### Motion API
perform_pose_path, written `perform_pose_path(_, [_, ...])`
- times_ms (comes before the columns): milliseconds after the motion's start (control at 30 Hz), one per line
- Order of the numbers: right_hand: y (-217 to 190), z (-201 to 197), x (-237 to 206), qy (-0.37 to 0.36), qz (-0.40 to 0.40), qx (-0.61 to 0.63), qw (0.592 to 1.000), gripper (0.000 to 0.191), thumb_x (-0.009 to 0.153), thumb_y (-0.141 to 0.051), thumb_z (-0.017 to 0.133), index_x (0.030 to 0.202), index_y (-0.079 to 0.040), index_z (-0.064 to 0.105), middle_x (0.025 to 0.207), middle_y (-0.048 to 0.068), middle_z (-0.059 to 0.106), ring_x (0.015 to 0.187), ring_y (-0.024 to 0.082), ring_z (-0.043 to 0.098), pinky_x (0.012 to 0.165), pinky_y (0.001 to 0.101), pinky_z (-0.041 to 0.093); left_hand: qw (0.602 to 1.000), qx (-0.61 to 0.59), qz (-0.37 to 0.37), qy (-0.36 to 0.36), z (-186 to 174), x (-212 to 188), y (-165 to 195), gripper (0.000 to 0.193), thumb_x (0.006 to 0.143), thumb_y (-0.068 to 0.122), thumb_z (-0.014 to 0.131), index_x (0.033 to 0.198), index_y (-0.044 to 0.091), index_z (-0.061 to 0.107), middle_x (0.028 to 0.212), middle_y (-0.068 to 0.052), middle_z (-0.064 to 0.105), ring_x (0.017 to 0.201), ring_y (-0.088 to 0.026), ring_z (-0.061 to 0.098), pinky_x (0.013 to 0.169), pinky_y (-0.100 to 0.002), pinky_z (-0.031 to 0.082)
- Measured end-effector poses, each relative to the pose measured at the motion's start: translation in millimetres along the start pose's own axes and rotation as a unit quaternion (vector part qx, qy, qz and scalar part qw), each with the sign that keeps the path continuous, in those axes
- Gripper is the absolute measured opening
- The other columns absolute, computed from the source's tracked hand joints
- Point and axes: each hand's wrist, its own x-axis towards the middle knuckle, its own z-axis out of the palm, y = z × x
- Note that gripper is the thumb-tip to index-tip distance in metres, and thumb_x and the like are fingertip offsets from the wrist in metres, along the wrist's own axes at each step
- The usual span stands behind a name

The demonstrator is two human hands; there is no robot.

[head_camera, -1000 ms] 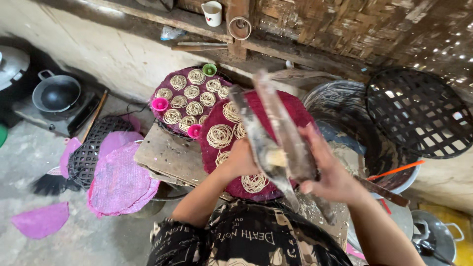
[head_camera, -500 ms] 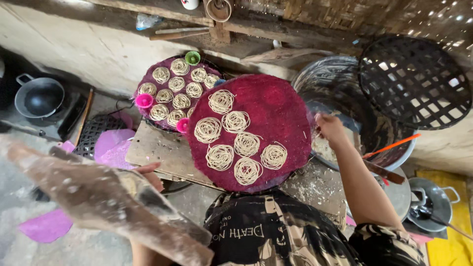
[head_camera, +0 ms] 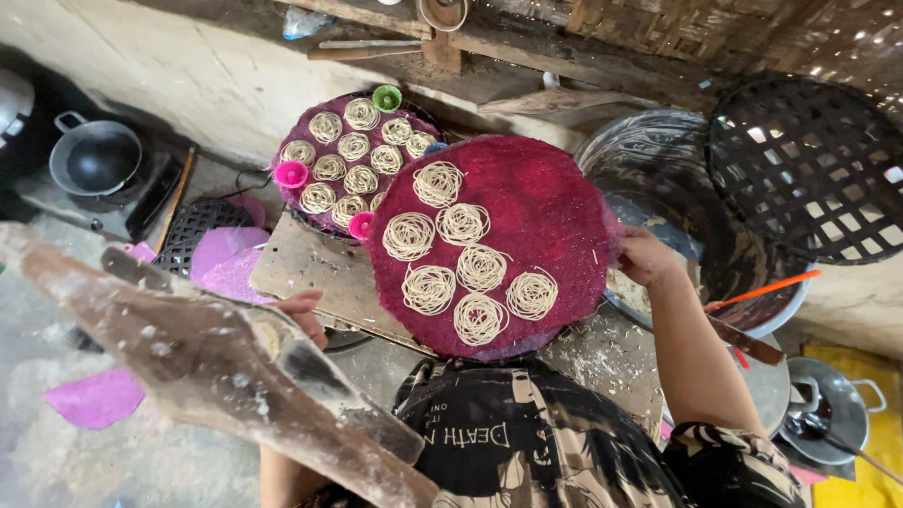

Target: The person makes fresh noodle nests using a manual metal noodle press. They scoop dough from a basin with a stick, load it into the press, then squeeze the press handles over round purple trays so extruded noodles form nests, adding nests one at a time to the trays.

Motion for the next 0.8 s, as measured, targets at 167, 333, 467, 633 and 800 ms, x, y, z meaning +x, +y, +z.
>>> perform_pose_path(167, [11,-2,0,-0.004,-0.057,0.005,0.998,0.034,0.093,0.003,0.059,0.126,0.003,0.064,0.117,0.008,0.073,0.102,0.016,0.071,0.092,0.0314,0.057,0.948,-0.124,0.134,-0.262,1,11,-19,0.04,0.103,0.028,0.062,0.129,-0.003,0.062,0.074,-0.006,0.06,0.063,-0.017,0.055,0.096,-0.04,0.052])
perform_pose_path(333, [39,-9,-25,0.111,-0.059,-0.131,0.983,0.033,0.104,-0.009,0.056,0.131,0.009,0.06,0.111,0.015,0.071,0.091,0.019,0.067,0.078,0.0332,0.055,0.947,-0.125,0.125,-0.269,6,8,-23,0.043,0.102,0.027,0.066,0.131,-0.005,0.063,0.076,-0.003,0.058,0.065,-0.014,0.053,0.1,-0.038,0.054])
perform_pose_path(467, [65,8,-69,0.204,0.004,-0.082,0.976,0.038,0.11,-0.015,0.054,0.137,0.01,0.053,0.102,0.021,0.065,0.074,0.025,0.058,0.056,0.0395,0.042,0.961,-0.136,0.092,-0.222,22,-6,-20,0.044,0.097,0.03,0.068,0.124,-0.005,0.062,0.114,-0.017,0.069,0.085,-0.022,0.066,0.084,-0.036,0.052])
perform_pose_path(633, [99,77,-128,0.202,0.068,0.122,0.969,0.04,0.097,-0.011,0.054,0.132,0.009,0.047,0.11,0.017,0.07,0.093,0.024,0.074,0.079,0.0356,0.06,0.944,0.003,0.244,-0.22,46,-16,10,0.038,0.095,0.03,0.073,0.118,0.001,0.063,0.094,-0.011,0.067,0.091,-0.024,0.067,0.108,-0.047,0.058])
perform_pose_path(800, [75,99,-181,-0.104,0.106,-0.29,0.946,0.037,0.091,-0.02,0.072,0.116,0.006,0.071,0.101,0.012,0.08,0.093,0.018,0.073,0.085,0.0305,0.058,0.936,0.021,0.252,-0.244,81,-10,25,0.047,0.087,0.034,0.08,0.124,0.008,0.065,0.106,-0.009,0.07,0.101,-0.023,0.069,0.109,-0.043,0.058])
